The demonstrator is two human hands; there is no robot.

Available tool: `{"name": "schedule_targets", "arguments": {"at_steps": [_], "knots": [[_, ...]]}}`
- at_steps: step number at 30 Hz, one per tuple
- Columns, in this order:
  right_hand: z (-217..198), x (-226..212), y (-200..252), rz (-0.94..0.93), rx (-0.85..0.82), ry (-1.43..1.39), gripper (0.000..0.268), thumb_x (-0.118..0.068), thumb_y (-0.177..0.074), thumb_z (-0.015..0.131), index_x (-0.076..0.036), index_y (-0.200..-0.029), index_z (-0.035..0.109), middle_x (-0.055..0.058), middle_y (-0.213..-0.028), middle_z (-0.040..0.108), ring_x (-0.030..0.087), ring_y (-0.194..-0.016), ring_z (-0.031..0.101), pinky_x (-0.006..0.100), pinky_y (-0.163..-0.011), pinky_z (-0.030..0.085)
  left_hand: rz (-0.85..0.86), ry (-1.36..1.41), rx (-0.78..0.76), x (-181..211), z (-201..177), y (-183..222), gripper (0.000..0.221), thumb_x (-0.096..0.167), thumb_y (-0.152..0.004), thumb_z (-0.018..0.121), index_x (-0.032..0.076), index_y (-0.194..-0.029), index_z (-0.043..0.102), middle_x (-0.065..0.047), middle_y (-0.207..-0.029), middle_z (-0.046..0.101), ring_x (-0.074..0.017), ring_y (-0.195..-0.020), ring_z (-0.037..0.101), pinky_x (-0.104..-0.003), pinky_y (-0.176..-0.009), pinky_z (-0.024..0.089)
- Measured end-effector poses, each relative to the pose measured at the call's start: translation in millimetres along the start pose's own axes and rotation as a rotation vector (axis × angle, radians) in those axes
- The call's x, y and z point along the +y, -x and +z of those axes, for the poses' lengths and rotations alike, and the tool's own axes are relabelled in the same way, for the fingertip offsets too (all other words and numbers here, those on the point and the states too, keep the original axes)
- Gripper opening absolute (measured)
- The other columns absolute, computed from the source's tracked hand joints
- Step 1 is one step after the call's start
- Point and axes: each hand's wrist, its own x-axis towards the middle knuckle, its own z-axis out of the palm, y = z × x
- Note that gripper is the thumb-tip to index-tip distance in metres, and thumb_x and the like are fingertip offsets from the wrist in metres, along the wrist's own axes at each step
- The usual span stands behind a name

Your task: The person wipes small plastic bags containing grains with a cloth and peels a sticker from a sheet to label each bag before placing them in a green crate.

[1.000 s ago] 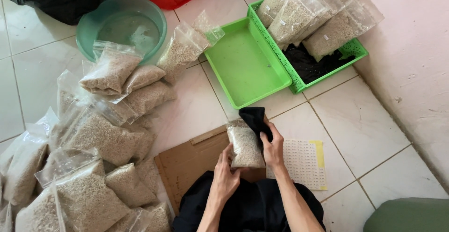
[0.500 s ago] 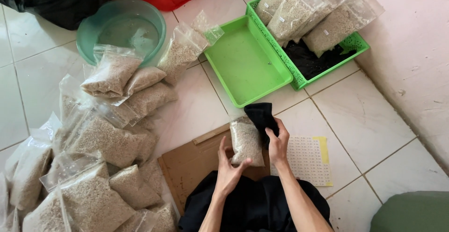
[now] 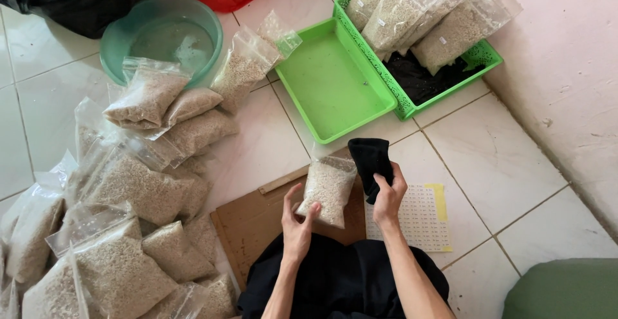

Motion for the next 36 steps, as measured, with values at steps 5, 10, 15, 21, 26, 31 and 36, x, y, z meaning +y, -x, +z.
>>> {"name": "schedule_targets", "arguments": {"at_steps": [5,10,15,21,26,31,36], "knots": [[-2,4,-2,0.002,-0.002,-0.077,0.023,-0.007,-0.077,0.058,-0.003,-0.099,0.063,0.009,-0.089,0.064,0.018,-0.084,0.058,0.029,-0.068,0.05,0.141,-0.049,0.038,1,0,4,0.057,0.033,-0.079,0.074,0.019,-0.13,0.053,-0.009,-0.089,0.07,-0.0141,-0.077,0.065,-0.026,-0.07,0.05],[-8,2,-2,0.029,0.036,-0.077,0.022,-0.007,-0.077,0.058,-0.004,-0.098,0.062,0.008,-0.087,0.063,0.017,-0.082,0.057,0.029,-0.067,0.048,0.164,0.096,0.043,-4,0,12,0.05,0.026,-0.083,0.073,0.016,-0.126,0.05,-0.01,-0.089,0.068,-0.0134,-0.075,0.064,-0.024,-0.072,0.05],[-11,-2,-2,-0.044,0.039,-0.036,0.022,-0.008,-0.079,0.057,-0.005,-0.1,0.063,0.007,-0.091,0.065,0.018,-0.088,0.058,0.029,-0.076,0.048,0.139,-0.051,0.135,-5,-2,7,0.047,0.032,-0.081,0.073,0.019,-0.12,0.05,-0.007,-0.088,0.068,-0.0112,-0.065,0.054,-0.024,-0.064,0.045],[-4,-8,2,-0.141,-0.161,0.08,0.032,-0.013,-0.087,0.055,-0.004,-0.116,0.063,0.009,-0.111,0.068,0.021,-0.107,0.06,0.031,-0.093,0.046,-0.01,-0.107,0.087,-7,15,6,0.047,0.038,-0.082,0.068,0.02,-0.123,0.053,-0.008,-0.101,0.074,-0.0143,-0.083,0.069,-0.026,-0.077,0.049],[-6,-22,34,-0.425,-0.459,0.228,0.03,-0.006,-0.084,0.056,-0.003,-0.114,0.063,0.013,-0.116,0.066,0.026,-0.11,0.06,0.036,-0.099,0.045,0.104,-0.2,-0.072,-40,6,-5,0.053,0.046,-0.087,0.057,0.015,-0.13,0.047,-0.008,-0.136,0.056,-0.0191,-0.129,0.052,-0.035,-0.101,0.045],[-3,10,58,-1.017,-0.986,0.887,0.043,-0.032,-0.094,0.062,-0.006,-0.127,0.053,0.017,-0.122,0.048,0.038,-0.124,0.041,0.052,-0.104,0.034,0.094,-0.2,-0.096,-83,-5,-12,0.047,0.037,-0.09,0.05,0.012,-0.13,0.051,-0.008,-0.133,0.057,-0.0179,-0.125,0.052,-0.034,-0.102,0.043],[9,28,20,-1.149,-1.056,1.006,0.04,-0.022,-0.089,0.061,-0.02,-0.123,0.041,0.014,-0.122,0.037,0.033,-0.108,0.036,0.049,-0.086,0.039,-0.01,-0.316,-0.105,-100,-13,-29,0.043,0.016,-0.09,0.043,0.005,-0.128,0.059,-0.014,-0.129,0.062,-0.0207,-0.121,0.056,-0.034,-0.103,0.041]]}}
